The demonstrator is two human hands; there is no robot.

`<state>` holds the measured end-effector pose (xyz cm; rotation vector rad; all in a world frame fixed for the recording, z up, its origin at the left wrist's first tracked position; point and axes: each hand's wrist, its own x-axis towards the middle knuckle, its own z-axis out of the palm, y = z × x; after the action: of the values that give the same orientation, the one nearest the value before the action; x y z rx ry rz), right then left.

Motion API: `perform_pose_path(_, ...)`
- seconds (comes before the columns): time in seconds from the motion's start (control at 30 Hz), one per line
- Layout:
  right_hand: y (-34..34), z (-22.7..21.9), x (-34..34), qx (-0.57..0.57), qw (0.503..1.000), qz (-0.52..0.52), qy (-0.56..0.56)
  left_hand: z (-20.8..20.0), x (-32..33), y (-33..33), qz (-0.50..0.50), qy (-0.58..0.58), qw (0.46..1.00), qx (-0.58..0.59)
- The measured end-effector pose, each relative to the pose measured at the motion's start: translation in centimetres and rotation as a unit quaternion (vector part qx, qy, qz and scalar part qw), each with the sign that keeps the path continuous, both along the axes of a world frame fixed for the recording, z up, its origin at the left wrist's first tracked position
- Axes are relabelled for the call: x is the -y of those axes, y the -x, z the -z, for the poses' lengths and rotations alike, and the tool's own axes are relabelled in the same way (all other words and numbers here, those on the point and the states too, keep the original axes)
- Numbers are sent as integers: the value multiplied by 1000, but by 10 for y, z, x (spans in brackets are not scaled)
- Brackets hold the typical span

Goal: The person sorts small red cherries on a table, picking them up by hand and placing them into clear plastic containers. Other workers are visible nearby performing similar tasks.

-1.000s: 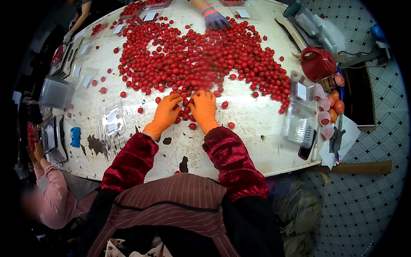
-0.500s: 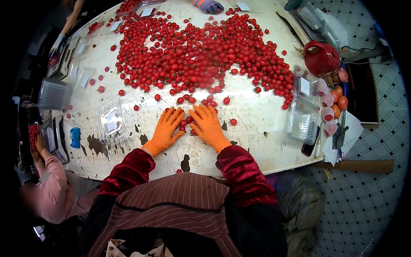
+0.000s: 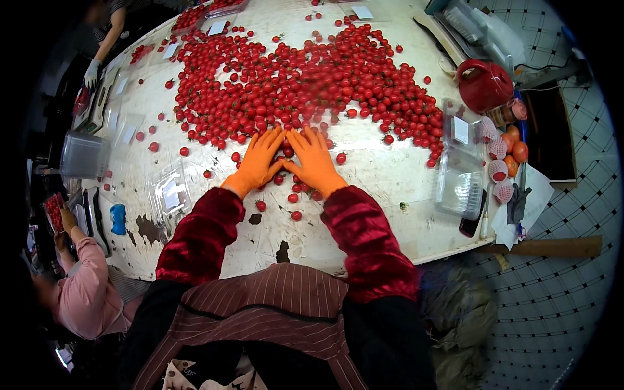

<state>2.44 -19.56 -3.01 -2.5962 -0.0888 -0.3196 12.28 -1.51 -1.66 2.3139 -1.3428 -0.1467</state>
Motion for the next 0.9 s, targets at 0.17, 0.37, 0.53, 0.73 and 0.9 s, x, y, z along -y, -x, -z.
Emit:
perform_pose_path(0.17, 56, -30, -1, -68, 995, -11, 71, -22, -46, 42, 14, -99, 995, 11)
perform_pose_path(0.37, 72, -13, -47, -62, 997, 15, 53, -20, -56, 97, -42, -76, 996, -24)
perform_pose_path(0.53, 103, -23, -68, -61, 995, -57, 52, -20, -75, 134, -2, -80, 996, -32)
perform_pose_path(0.73, 140, -29, -62, -79, 992, -98, 15, -27, -97, 164, 60, -74, 995, -40)
perform_pose_path(0.9, 151, -20, 3, 56, 981, 170, -73, -42, -130, 154, -167, -25, 983, -72)
